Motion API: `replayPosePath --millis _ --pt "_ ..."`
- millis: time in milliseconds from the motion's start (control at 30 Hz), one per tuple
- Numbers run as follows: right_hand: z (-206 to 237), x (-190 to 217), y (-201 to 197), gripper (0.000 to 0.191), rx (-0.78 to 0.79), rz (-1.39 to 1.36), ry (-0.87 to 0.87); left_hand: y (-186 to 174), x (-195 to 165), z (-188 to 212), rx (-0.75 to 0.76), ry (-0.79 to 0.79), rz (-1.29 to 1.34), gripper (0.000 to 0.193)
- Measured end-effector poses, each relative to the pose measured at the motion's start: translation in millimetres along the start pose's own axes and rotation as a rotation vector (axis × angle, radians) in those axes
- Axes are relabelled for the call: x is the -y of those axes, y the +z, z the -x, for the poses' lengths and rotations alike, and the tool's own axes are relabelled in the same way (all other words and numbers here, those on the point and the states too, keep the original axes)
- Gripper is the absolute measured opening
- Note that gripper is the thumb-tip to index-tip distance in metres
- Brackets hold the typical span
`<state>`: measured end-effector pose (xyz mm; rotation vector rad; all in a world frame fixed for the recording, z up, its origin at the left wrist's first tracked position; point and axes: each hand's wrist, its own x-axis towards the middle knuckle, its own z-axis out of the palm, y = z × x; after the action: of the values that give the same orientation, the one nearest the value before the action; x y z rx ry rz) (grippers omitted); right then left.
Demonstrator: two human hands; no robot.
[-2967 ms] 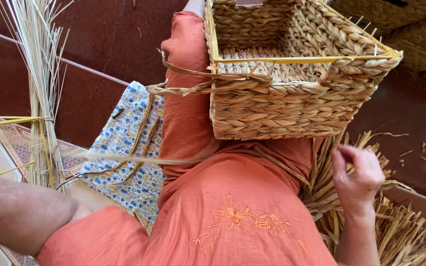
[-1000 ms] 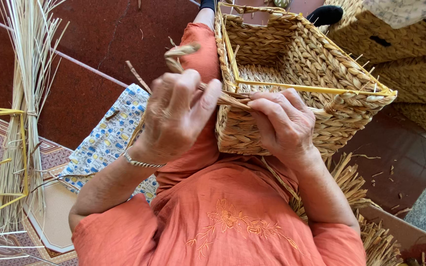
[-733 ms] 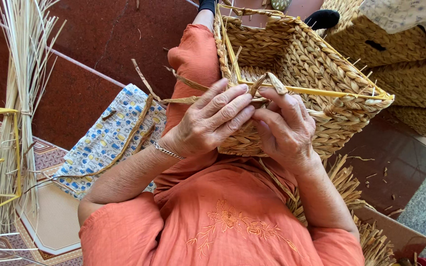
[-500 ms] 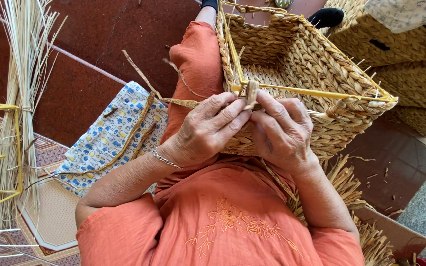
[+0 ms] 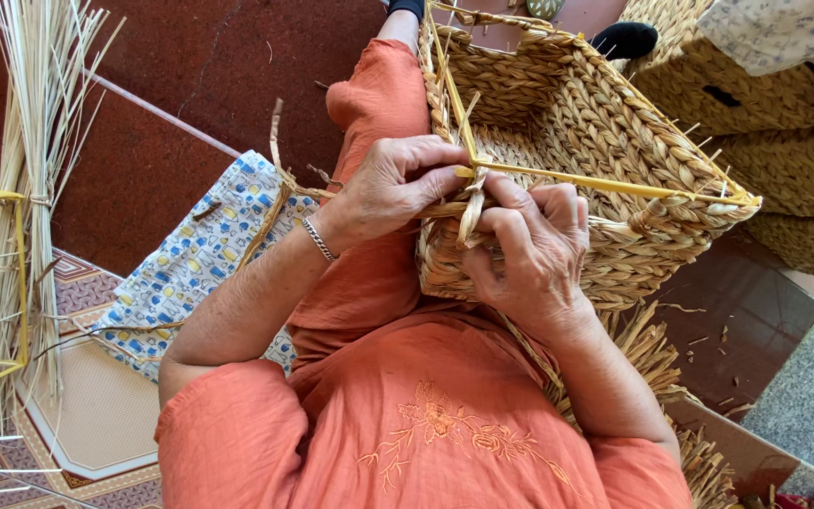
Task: The person weaves a rectangular basket using dried palm leaves. They interlace the leaves through a pre-formed frame, pull the strands tight, and trim excess material with scissors.
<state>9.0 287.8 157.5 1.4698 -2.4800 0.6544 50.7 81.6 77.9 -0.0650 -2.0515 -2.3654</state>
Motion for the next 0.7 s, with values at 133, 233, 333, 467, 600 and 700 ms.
replayPosePath --millis 133,233,333,467,600,700 --pt "-1 -4 -2 0.03 -0.003 -0.163 0.02 -2 4 0 0.011 -0.059 0.079 0.027" --pt "1 -7 -5 0.027 0.005 -0.236 0.03 -4 11 -3 0.064 -0.103 0.298 0.025" --pt "3 -10 -5 0.022 -0.037 -0.331 0.073 -6 21 -5 0.01 -0.161 0.307 0.013" --pt "2 -12 1 0.02 -0.163 -0.328 0.113 -22 27 -1 -0.313 0.079 -0.429 0.009" --pt "-2 -9 5 0.02 -0.217 -0.247 0.095 -51 22 17 -0.602 0.148 -0.575 0.009" --pt "-8 -6 1 0.022 -0.18 -0.154 0.028 -59 17 39 -0.611 0.057 -0.329 0.009"
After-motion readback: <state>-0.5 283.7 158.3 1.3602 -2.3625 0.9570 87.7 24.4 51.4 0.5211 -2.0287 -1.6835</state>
